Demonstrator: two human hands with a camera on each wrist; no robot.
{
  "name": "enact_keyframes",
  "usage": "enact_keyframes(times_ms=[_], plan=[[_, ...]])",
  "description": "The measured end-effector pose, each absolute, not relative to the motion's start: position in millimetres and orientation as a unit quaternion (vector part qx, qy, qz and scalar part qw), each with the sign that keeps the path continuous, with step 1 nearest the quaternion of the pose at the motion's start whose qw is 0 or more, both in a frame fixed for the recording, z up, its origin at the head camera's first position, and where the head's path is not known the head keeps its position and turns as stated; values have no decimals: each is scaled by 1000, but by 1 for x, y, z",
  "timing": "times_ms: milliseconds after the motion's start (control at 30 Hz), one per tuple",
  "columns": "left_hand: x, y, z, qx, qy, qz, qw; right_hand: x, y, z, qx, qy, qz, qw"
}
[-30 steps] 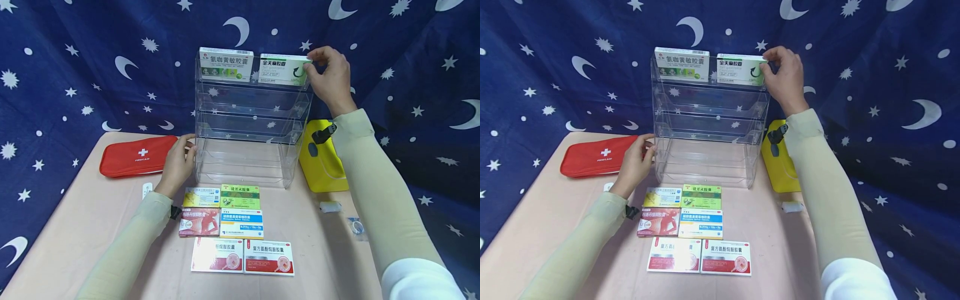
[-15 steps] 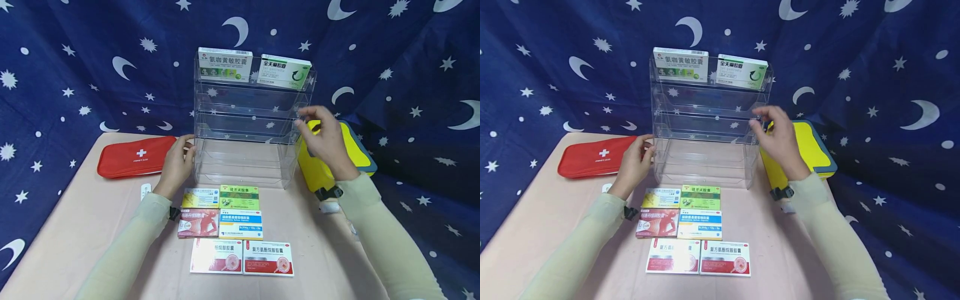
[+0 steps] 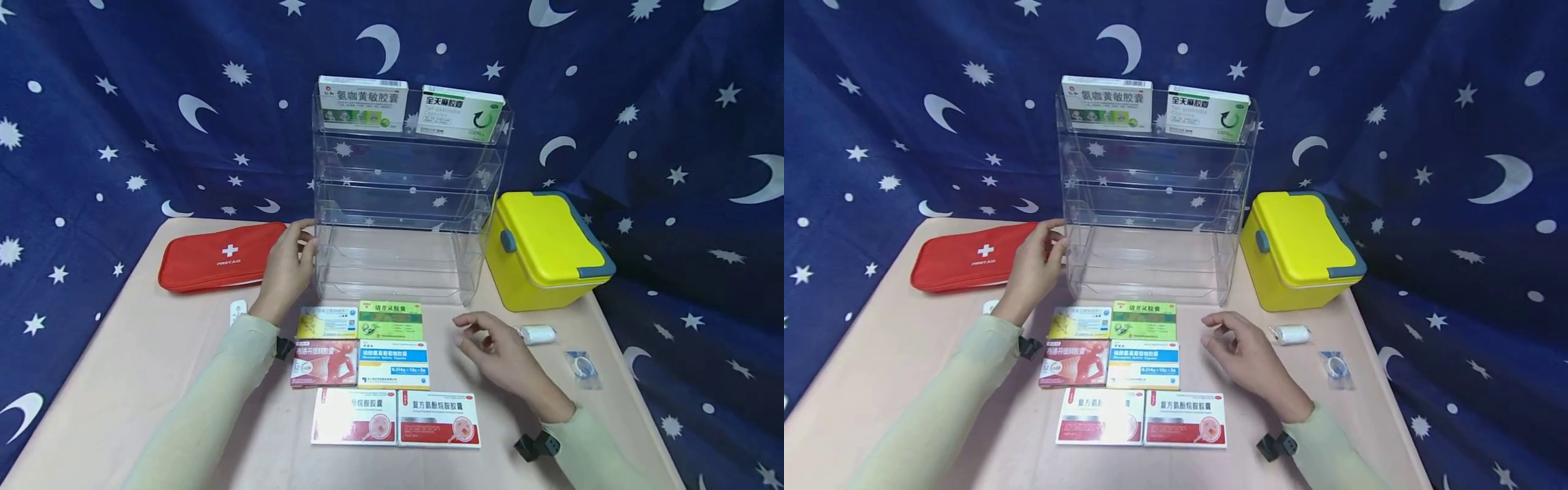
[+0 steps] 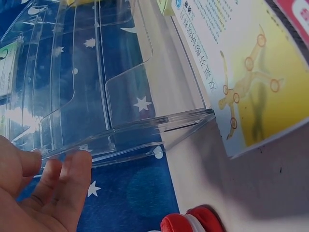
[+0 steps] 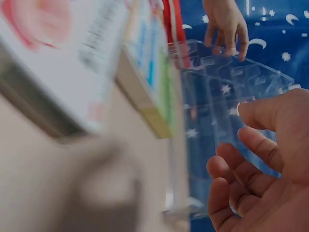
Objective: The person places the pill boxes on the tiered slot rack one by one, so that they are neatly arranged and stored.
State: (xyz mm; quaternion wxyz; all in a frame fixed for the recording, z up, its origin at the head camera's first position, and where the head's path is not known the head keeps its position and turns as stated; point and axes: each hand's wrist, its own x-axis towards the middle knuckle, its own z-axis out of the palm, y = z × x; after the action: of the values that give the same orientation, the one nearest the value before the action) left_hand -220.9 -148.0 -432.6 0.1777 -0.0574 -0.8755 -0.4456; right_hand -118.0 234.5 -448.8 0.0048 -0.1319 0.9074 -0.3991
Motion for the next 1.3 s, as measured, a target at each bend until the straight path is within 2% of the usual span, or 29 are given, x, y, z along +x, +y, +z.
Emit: enact_keyframes(times_ms=[233, 567, 1300], plan=[[-220, -147, -433, -63, -875, -445, 182, -76, 258, -470, -60, 921, -380, 56], [-221, -147, -434, -61, -877, -442, 182, -44, 256, -481, -16, 924, -372, 89], [-221, -146, -433, -66, -872, -444, 195, -23, 240, -498, 33, 946, -309, 94]])
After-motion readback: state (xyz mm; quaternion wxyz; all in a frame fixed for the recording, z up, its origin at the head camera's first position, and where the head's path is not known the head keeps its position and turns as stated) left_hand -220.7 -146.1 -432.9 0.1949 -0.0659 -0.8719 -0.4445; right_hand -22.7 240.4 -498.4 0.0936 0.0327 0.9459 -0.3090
